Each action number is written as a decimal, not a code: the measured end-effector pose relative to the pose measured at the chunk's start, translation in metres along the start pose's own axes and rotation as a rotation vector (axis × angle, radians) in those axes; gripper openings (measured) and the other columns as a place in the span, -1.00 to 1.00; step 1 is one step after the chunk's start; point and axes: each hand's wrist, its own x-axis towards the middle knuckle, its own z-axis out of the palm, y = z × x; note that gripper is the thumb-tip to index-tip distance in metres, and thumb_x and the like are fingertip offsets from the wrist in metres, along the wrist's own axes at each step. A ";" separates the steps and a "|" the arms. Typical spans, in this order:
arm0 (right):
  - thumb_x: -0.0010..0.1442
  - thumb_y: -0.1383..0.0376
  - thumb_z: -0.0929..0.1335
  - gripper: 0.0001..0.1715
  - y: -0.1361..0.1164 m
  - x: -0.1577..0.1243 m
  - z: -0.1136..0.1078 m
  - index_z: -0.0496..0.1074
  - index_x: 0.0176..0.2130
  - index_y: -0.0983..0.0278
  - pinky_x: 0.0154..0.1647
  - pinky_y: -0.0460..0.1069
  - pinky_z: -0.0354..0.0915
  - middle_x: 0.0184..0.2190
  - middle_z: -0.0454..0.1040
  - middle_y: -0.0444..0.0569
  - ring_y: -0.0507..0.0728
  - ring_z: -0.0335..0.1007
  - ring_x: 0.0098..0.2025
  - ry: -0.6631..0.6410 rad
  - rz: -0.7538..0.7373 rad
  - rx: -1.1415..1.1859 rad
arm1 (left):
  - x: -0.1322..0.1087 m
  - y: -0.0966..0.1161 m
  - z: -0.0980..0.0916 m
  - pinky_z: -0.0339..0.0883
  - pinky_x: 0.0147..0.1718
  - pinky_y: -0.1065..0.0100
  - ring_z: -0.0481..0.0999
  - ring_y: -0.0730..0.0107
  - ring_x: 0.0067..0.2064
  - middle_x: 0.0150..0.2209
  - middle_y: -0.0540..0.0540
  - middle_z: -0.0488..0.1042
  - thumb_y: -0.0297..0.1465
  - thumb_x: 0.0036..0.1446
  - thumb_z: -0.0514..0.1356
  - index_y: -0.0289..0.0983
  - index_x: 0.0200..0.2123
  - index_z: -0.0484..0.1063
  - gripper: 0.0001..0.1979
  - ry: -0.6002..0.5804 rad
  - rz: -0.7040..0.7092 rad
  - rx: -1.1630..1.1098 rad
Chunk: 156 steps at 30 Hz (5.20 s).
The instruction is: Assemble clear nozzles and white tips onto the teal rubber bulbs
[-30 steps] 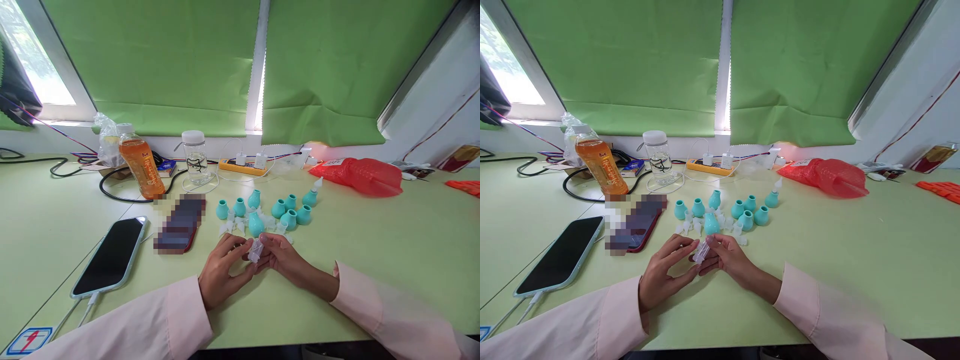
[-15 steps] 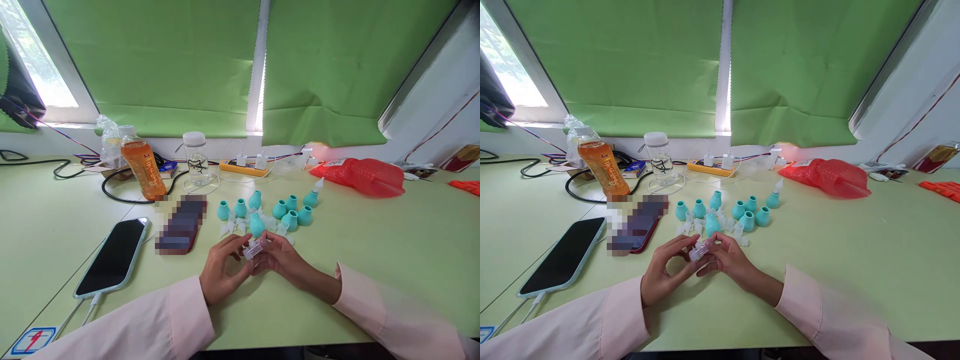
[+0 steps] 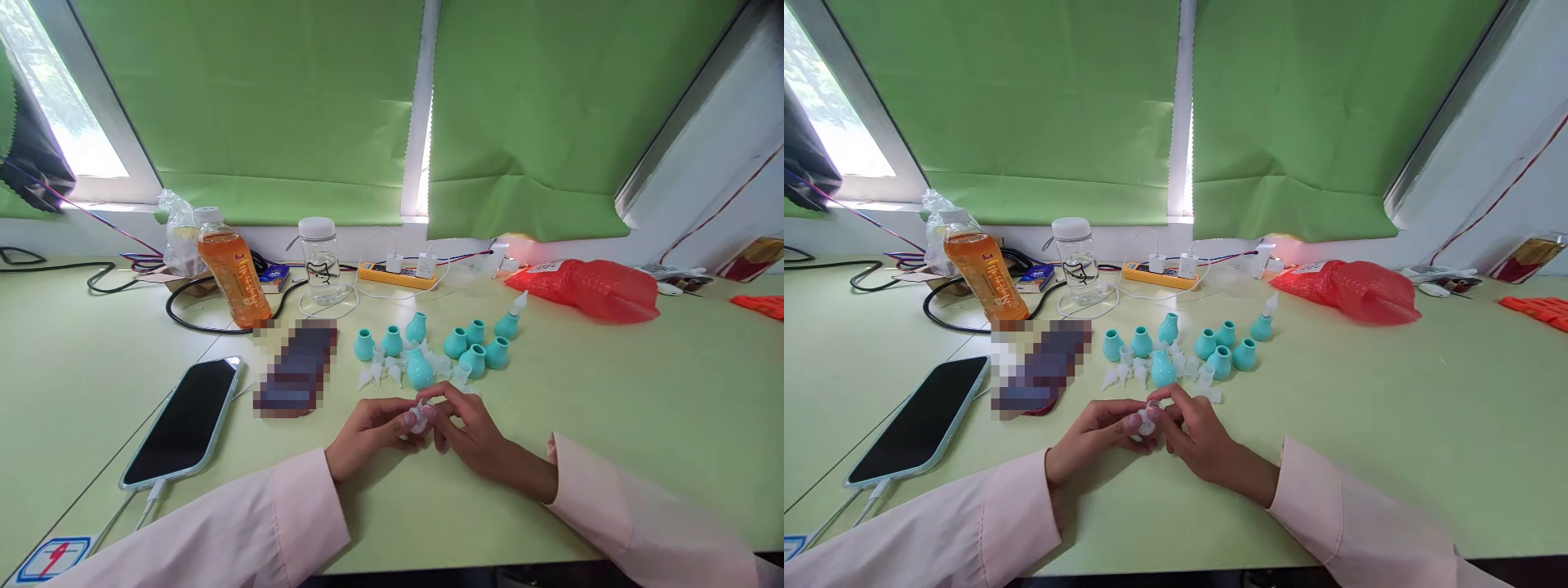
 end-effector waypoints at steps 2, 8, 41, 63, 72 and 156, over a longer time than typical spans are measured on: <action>0.15 0.19 0.16 -0.76 -0.001 0.000 -0.001 0.28 -0.24 0.23 -0.65 -0.14 0.11 -0.68 0.34 -0.20 -0.06 0.17 -0.71 -0.009 -0.089 -0.086 | 0.001 0.001 -0.002 0.32 -0.28 0.24 0.44 0.35 -0.35 -0.38 -0.14 0.44 -0.24 -0.12 0.20 -0.36 -0.26 0.40 -0.64 -0.015 -0.057 -0.081; 0.13 0.23 0.18 -0.75 0.005 0.005 -0.011 0.27 -0.18 0.25 -0.51 -0.09 0.16 -0.59 0.37 -0.13 0.00 0.25 -0.58 0.194 -0.257 -0.382 | 0.005 0.001 -0.006 0.32 -0.38 0.33 0.44 0.41 -0.45 -0.49 -0.10 0.45 -0.41 -0.33 0.33 -0.39 -0.45 0.35 -0.69 0.174 -0.057 -0.091; -0.23 0.51 0.22 -0.62 0.001 0.009 -0.012 0.12 -0.33 0.25 -0.34 -0.02 0.15 -0.27 0.12 0.01 0.14 0.15 -0.19 0.284 -0.370 -0.550 | 0.004 0.004 -0.007 0.28 -0.34 0.30 0.41 0.38 -0.34 -0.34 -0.14 0.44 -0.29 -0.07 0.19 -0.28 -0.39 0.14 -0.73 0.239 0.095 -0.169; -0.29 0.52 0.17 -0.54 -0.002 0.003 -0.011 0.10 -0.29 0.24 -0.24 -0.01 0.12 -0.32 0.21 -0.06 0.09 0.16 -0.27 0.135 -0.245 -0.243 | 0.002 0.001 -0.008 0.27 -0.43 0.40 0.37 0.44 -0.49 -0.54 -0.08 0.43 -0.30 -0.16 0.23 -0.39 -0.52 0.40 -0.77 0.348 0.095 0.053; -0.27 0.47 0.19 -0.54 -0.005 -0.001 -0.012 0.15 -0.26 0.25 -0.34 -0.06 0.16 -0.36 0.25 -0.09 0.06 0.21 -0.34 0.107 -0.234 -0.325 | 0.002 0.003 -0.007 0.28 -0.46 0.40 0.46 0.38 -0.48 -0.59 -0.03 0.47 -0.38 -0.21 0.28 -0.31 -0.54 0.18 -0.72 0.343 0.126 -0.014; 0.08 0.16 0.21 -0.76 -0.002 0.006 -0.001 0.31 -0.33 0.27 -0.39 -0.10 0.13 -0.43 0.33 -0.12 0.05 0.20 -0.37 0.049 0.096 -0.075 | 0.021 0.013 -0.008 0.32 -0.23 0.21 0.44 0.33 -0.35 -0.44 -0.12 0.48 -0.43 -0.30 0.32 -0.40 -0.46 0.47 -0.77 0.401 0.101 -0.350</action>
